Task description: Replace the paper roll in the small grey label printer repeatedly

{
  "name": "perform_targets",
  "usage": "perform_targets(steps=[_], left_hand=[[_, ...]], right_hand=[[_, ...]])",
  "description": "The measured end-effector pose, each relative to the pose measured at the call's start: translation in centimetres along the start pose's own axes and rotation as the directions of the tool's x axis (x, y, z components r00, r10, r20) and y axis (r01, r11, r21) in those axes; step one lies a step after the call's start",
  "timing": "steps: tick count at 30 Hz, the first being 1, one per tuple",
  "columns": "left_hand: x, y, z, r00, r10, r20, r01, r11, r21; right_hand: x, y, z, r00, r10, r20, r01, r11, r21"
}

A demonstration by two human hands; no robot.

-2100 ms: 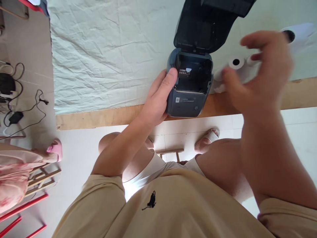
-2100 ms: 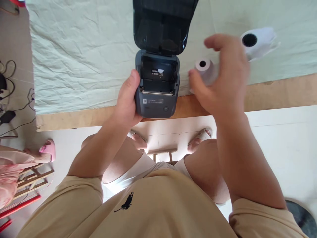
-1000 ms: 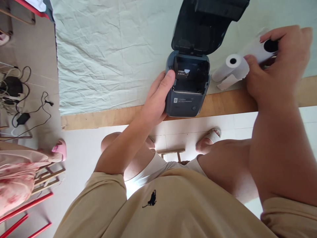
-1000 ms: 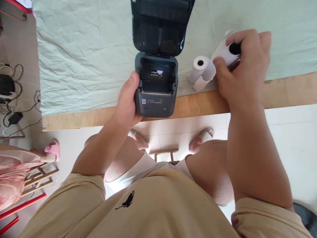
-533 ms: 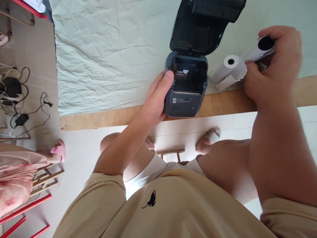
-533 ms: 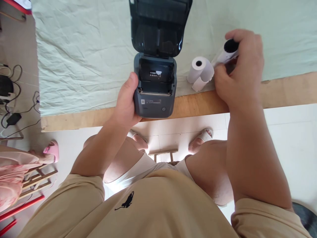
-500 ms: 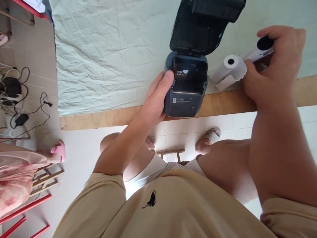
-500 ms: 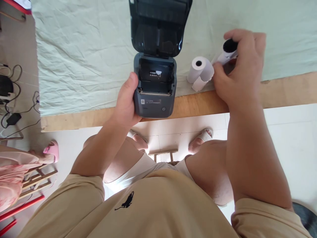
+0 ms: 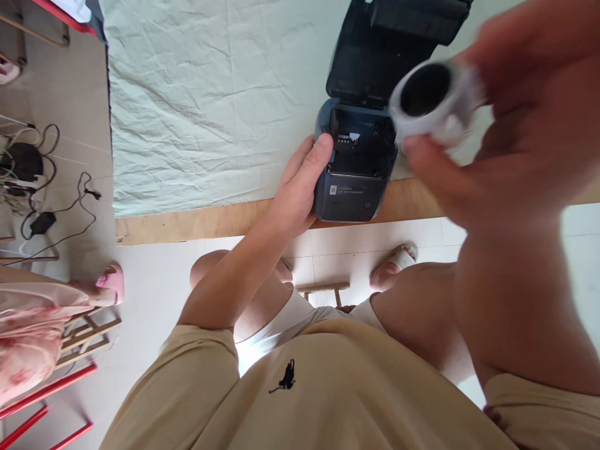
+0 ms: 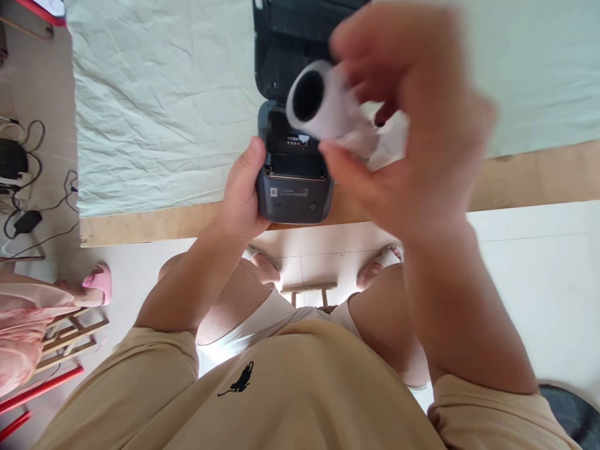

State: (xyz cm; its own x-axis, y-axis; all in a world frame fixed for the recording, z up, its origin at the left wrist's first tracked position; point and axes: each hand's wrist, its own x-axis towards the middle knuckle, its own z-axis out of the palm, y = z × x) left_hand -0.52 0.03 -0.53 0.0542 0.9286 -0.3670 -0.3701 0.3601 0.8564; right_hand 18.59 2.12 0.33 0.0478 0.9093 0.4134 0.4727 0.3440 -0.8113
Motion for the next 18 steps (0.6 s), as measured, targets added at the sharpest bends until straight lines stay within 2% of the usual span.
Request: perform_targets(steps=[1,2,3,5,8,12,14,16,18], left_hand=[[-0.1,0.0,0.1,1.000,0.009,-0.003,-0.009,1.000,-0.004],[-0.1,0.0,0.1,1.000,0.018,-0.005,-0.018,1.000,-0.009],[-0.2,0.0,0.2,0.999,0.031,-0.012,-0.031,0.999,-0.016],[-0.3,0.1,0.3,0.999,0.047,-0.010,-0.047,0.999,-0.020],[-0.4,0.2,0.2,0.999,0.035,0.019,-0.035,0.999,-0.014],[-0.3,0.3,0.1,1.000,0.014,0.025,-0.012,0.999,-0.042],[-0.3,0.4,0.0,0.999,0.004,0.050,-0.002,0.999,-0.045],[-0.2,0.4,-0.1,0.998,0.011,0.070,-0.008,0.999,-0.046],[-0.2,0.3,-0.4,0.997,0.039,0.063,-0.037,0.998,-0.046]], right_hand=[[-0.3,-1.2,0.8,0.987,-0.151,0.054,0.156,0.981,-0.114],[-0.5,-2.1,1.5,0.976,-0.192,0.099,0.210,0.950,-0.229],[-0.6,-2.6,2.1,0.960,-0.230,0.158,0.270,0.907,-0.323],[-0.6,-2.8,2.6,0.955,-0.194,0.225,0.273,0.872,-0.406],[-0.4,-2.2,2.7,0.946,-0.188,0.263,0.281,0.881,-0.381],[-0.8,-2.0,2.6,0.938,-0.274,0.213,0.338,0.865,-0.372],[-1.4,-1.8,2.8,0.901,-0.395,0.181,0.433,0.844,-0.315],[-2.0,-1.4,3.1,0.843,-0.519,0.141,0.537,0.808,-0.242],[-2.4,-0.9,3.3,0.801,-0.585,0.123,0.598,0.778,-0.194]])
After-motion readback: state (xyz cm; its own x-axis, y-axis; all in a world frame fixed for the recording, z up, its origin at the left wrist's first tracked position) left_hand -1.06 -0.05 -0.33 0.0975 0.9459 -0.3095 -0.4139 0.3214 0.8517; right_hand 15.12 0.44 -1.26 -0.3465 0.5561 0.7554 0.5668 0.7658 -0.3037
